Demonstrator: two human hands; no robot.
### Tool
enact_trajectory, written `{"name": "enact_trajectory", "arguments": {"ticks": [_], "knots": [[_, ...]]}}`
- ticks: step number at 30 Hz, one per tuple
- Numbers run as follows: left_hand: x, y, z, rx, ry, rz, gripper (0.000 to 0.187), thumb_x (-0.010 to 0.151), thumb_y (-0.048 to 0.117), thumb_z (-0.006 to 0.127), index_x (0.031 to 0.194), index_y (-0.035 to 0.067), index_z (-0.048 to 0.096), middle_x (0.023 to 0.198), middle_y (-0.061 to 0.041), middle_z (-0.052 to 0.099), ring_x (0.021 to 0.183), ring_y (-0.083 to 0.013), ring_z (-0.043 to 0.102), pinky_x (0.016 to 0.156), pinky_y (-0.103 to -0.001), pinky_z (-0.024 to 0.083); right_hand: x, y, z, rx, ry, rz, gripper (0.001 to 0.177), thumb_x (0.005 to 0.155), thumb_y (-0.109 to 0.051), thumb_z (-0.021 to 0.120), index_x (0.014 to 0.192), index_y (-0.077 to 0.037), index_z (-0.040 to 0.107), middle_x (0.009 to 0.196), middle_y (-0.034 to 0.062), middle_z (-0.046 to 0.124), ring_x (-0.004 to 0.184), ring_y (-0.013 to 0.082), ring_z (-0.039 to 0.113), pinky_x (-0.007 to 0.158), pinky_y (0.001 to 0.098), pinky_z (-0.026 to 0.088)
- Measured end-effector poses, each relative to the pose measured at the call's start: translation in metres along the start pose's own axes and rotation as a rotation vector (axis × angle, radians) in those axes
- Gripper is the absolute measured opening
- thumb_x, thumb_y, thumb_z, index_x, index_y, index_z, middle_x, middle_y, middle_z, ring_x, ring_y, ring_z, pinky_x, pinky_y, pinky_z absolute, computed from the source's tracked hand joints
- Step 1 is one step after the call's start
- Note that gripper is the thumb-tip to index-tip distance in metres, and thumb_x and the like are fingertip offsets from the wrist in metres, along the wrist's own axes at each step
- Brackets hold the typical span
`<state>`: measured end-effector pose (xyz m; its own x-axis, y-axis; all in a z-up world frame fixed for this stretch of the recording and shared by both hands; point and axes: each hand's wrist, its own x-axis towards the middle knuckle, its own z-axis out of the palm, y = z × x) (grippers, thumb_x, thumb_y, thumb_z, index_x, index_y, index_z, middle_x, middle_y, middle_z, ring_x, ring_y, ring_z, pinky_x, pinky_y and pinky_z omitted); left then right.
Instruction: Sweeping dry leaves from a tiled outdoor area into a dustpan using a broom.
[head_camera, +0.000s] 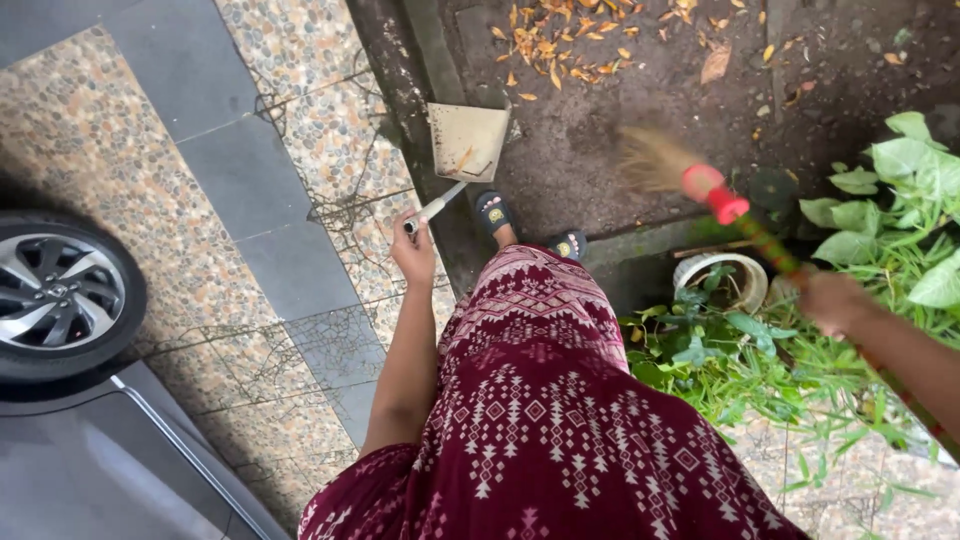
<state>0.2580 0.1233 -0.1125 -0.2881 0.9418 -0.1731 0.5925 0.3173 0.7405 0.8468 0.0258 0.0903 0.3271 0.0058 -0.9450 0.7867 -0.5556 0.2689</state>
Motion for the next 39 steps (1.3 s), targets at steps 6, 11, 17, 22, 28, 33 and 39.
{"name": "enact_trajectory", "arguments": {"ticks": [6, 11, 17, 22, 28, 33, 39], "knots": [[-0.013, 0.003, -0.041, -0.034, -0.057, -0.028, 0.022, 0.105, 0.025, 0.063, 0.124, 0.014, 0.066, 0.061, 0.001, 0.057, 0.048, -0.0083, 0.041, 0.046, -0.028, 0.032, 0.087, 0.040, -0.024, -0.062, 0.296, -0.074, 0.042, 0.101, -0.028, 0.052, 0.138, -0.010, 0.059, 0.060, 0.0139, 0.085, 0.061, 0.0305, 0.085, 0.075, 0.0399, 0.059], [-0.031, -0.002, -0.071, -0.082, -0.071, -0.158, 0.026, 0.105, 0.027, 0.061, 0.126, 0.013, 0.065, 0.069, 0.001, 0.057, 0.047, -0.0078, 0.038, 0.046, -0.028, 0.029, -0.048, -0.080, 0.037, 0.548, 0.106, -0.224, 0.044, 0.108, -0.016, 0.054, 0.150, -0.003, 0.046, 0.067, 0.0139, 0.060, 0.050, 0.0247, 0.055, 0.042, 0.0341, 0.047], [-0.052, -0.017, -0.090, -0.007, 0.080, -0.277, 0.019, 0.103, 0.021, 0.068, 0.122, 0.018, 0.067, 0.091, -0.016, 0.076, 0.079, -0.0317, 0.075, 0.067, -0.040, 0.059, 0.062, -0.150, 0.089, 0.940, -0.104, -0.479, 0.049, 0.098, -0.011, 0.060, 0.142, 0.010, 0.049, 0.071, 0.0213, 0.051, 0.032, 0.0239, 0.047, 0.027, 0.0386, 0.041], [-0.076, -0.009, -0.094, 0.108, 0.101, -0.290, 0.019, 0.100, 0.023, 0.071, 0.120, 0.022, 0.069, 0.072, -0.011, 0.071, 0.063, -0.0228, 0.069, 0.057, -0.035, 0.052, 0.165, -0.072, 0.048, 0.726, 0.068, -0.483, 0.045, 0.096, -0.009, 0.063, 0.139, 0.002, 0.057, 0.066, 0.0255, 0.060, 0.031, 0.0300, 0.054, 0.024, 0.0447, 0.044], [-0.117, 0.010, -0.078, 0.069, 0.225, -0.328, 0.020, 0.100, 0.019, 0.072, 0.119, 0.021, 0.070, 0.091, -0.021, 0.075, 0.087, -0.0389, 0.074, 0.072, -0.044, 0.061, 0.079, -0.034, -0.001, 0.583, 0.316, -0.358, 0.055, 0.096, -0.018, 0.067, 0.147, 0.002, 0.056, 0.071, 0.0275, 0.069, 0.050, 0.0346, 0.066, 0.050, 0.0502, 0.054], [-0.147, 0.032, -0.062, 0.082, 0.309, -0.418, 0.019, 0.101, 0.018, 0.070, 0.119, 0.022, 0.067, 0.098, -0.018, 0.076, 0.094, -0.0379, 0.073, 0.079, -0.045, 0.062, 0.021, -0.113, -0.027, 0.589, 0.044, -0.690, 0.023, 0.097, -0.026, 0.055, 0.097, -0.008, 0.070, 0.034, 0.0148, 0.049, 0.024, 0.0274, 0.047, 0.033, 0.0353, 0.040], [-0.161, 0.052, -0.050, 0.095, 0.385, -0.441, 0.017, 0.101, 0.021, 0.069, 0.118, 0.022, 0.068, 0.093, -0.018, 0.076, 0.093, -0.0353, 0.074, 0.078, -0.044, 0.061, 0.191, -0.139, -0.064, 0.779, -0.140, -0.695, 0.049, 0.098, -0.016, 0.061, 0.141, 0.005, 0.049, 0.072, 0.0073, 0.054, 0.045, 0.0117, 0.051, 0.039, 0.0296, 0.051]]}}
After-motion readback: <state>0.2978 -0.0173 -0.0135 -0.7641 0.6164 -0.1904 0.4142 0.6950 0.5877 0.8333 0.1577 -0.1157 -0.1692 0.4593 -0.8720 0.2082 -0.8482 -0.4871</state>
